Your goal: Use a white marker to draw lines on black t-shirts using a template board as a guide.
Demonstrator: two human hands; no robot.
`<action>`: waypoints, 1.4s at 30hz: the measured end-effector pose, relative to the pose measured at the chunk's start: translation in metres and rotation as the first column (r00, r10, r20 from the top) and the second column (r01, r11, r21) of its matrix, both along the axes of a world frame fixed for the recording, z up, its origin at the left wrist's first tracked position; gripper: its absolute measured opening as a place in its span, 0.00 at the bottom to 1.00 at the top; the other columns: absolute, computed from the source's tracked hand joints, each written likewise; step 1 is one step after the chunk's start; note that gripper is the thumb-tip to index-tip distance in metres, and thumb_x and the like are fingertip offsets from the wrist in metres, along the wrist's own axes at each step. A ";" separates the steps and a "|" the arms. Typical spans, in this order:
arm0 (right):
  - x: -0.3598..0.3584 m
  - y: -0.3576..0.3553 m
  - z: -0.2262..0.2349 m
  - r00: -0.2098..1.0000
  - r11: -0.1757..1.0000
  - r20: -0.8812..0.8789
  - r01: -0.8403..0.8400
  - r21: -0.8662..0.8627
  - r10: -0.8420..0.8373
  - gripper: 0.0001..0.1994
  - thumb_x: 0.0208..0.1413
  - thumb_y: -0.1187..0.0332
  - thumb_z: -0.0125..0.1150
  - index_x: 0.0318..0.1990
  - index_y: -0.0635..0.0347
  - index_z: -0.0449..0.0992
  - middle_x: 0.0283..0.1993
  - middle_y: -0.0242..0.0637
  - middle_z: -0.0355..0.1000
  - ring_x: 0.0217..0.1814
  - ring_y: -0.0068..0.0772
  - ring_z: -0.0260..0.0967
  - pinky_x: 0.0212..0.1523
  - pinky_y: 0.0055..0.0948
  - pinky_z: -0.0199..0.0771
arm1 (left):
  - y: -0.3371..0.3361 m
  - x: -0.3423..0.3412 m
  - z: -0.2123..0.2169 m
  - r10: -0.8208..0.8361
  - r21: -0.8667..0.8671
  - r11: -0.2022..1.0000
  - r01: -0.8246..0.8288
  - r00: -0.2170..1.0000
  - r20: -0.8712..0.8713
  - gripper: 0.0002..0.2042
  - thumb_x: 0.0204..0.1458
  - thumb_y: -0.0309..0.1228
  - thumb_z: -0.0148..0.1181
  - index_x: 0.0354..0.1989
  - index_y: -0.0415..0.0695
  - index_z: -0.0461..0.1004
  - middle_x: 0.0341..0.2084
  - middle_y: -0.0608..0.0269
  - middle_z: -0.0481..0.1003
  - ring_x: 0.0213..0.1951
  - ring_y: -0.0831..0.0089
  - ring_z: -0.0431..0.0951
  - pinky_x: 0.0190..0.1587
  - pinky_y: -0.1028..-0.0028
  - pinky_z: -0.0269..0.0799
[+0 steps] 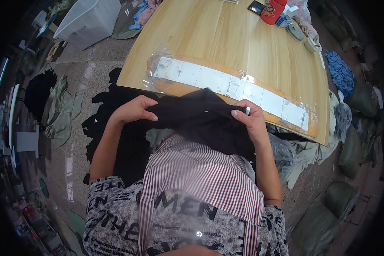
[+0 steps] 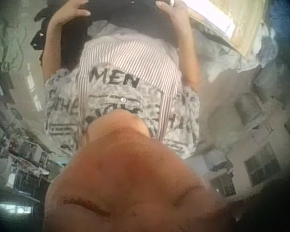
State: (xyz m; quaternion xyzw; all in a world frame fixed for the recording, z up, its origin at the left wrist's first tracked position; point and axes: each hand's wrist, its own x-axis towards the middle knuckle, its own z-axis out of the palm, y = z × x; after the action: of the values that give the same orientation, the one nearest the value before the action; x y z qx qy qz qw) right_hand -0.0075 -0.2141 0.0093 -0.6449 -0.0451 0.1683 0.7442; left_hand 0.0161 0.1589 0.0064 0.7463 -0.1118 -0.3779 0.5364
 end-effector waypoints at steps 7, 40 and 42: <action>0.009 -0.004 -0.015 0.918 0.921 -0.090 0.380 -0.080 -0.387 0.05 0.51 0.75 0.64 0.35 0.60 0.75 0.28 0.24 0.72 0.28 0.12 0.63 0.28 0.14 0.62 | -0.018 0.035 0.003 0.393 -0.210 0.896 -0.391 0.919 -0.036 0.14 0.45 0.21 0.63 0.42 0.31 0.76 0.35 0.62 0.78 0.37 0.79 0.76 0.46 0.79 0.70; 0.038 -0.017 -0.025 0.797 0.366 0.599 0.580 -0.728 -0.072 0.07 0.47 0.67 0.63 0.35 0.51 0.73 0.20 0.39 0.73 0.21 0.43 0.73 0.24 0.36 0.70 | -0.157 0.014 -0.019 0.039 0.027 0.980 -0.195 0.331 0.943 0.16 0.45 0.25 0.63 0.45 0.41 0.72 0.46 0.55 0.74 0.53 0.57 0.72 0.55 0.59 0.66; 0.043 -0.019 -0.027 0.829 0.234 0.558 0.551 -0.801 -0.040 0.07 0.47 0.67 0.63 0.34 0.51 0.73 0.19 0.37 0.73 0.21 0.42 0.73 0.24 0.36 0.70 | -0.179 0.011 -0.025 -0.004 0.074 0.984 -0.162 0.398 0.917 0.18 0.45 0.28 0.63 0.47 0.41 0.72 0.50 0.55 0.71 0.56 0.57 0.68 0.58 0.58 0.62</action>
State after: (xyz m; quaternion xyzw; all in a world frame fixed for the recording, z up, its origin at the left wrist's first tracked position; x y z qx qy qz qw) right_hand 0.0358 -0.2331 -0.0175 -0.9691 0.0291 -0.1324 0.2061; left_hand 0.0269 -0.0204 -0.0186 0.8738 -0.3223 0.1103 0.3469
